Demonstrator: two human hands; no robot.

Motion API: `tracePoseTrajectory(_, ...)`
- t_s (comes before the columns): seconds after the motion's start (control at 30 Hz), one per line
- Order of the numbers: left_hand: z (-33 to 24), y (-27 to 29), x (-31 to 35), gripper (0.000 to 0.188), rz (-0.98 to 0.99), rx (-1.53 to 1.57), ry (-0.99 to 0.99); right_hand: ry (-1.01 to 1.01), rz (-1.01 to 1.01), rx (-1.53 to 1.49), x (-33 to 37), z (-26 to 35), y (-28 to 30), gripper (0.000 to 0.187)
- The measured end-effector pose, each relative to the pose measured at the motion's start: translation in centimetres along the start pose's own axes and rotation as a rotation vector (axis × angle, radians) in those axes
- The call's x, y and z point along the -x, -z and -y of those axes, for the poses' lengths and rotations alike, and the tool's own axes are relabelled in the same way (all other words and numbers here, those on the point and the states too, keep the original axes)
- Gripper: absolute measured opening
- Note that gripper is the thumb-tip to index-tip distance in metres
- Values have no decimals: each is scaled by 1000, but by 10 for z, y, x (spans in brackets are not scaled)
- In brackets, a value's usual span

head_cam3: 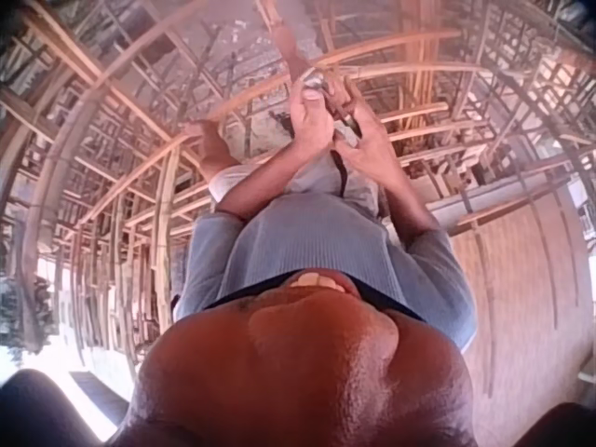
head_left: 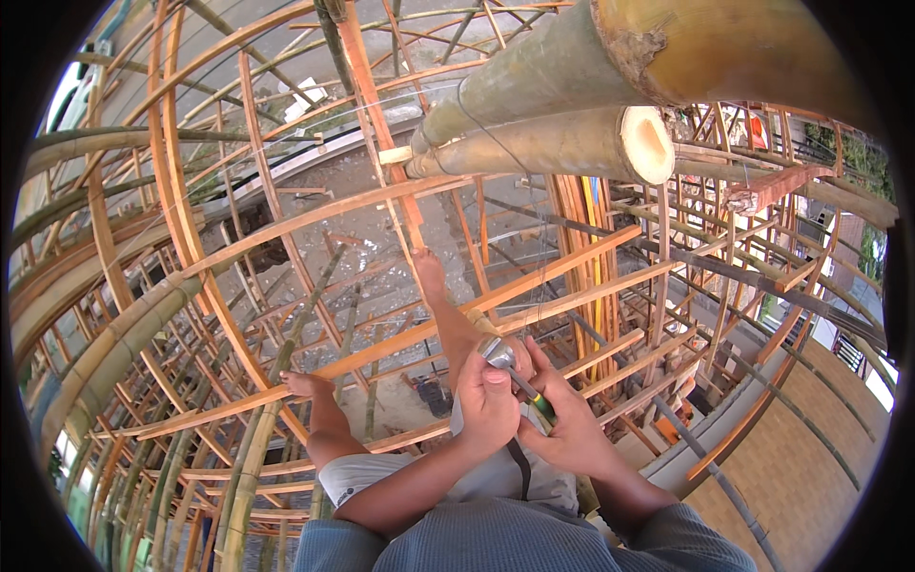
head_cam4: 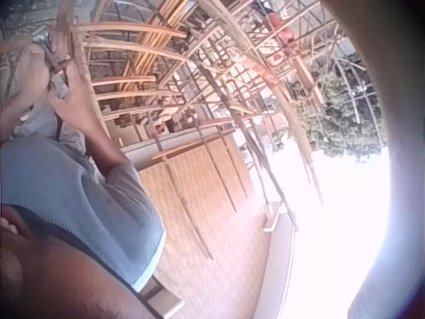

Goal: The person is assembling a bamboo scaffolding structure. They secure bamboo poles using wire and pliers, then climb the structure to position additional bamboo pieces and retrieve a bucket.

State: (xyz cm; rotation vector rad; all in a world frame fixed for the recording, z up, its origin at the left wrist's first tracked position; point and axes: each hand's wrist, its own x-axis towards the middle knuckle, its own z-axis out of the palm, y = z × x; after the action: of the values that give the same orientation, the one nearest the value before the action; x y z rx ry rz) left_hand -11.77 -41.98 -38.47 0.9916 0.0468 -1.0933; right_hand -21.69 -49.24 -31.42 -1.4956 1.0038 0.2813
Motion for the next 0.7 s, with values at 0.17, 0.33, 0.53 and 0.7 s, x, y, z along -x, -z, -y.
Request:
tracePoseTrajectory(0.17,-4,-28,-6,60,210,46,22,-60,90,-59,19,-5,48,36)
tracePoseTrajectory(0.33,-6,-8,-51,50,-130,-474,-341,-63,197,-531,42,-32,97,45)
tracePoseTrajectory(0.53,40,-23,-134,38,37,-565,-40,121,223,-1063,24,-78,123,51)
tracePoseTrajectory(0.7,64,-7,-161,30,243,-570,120,20,-55,-860,-26,-77,118,57)
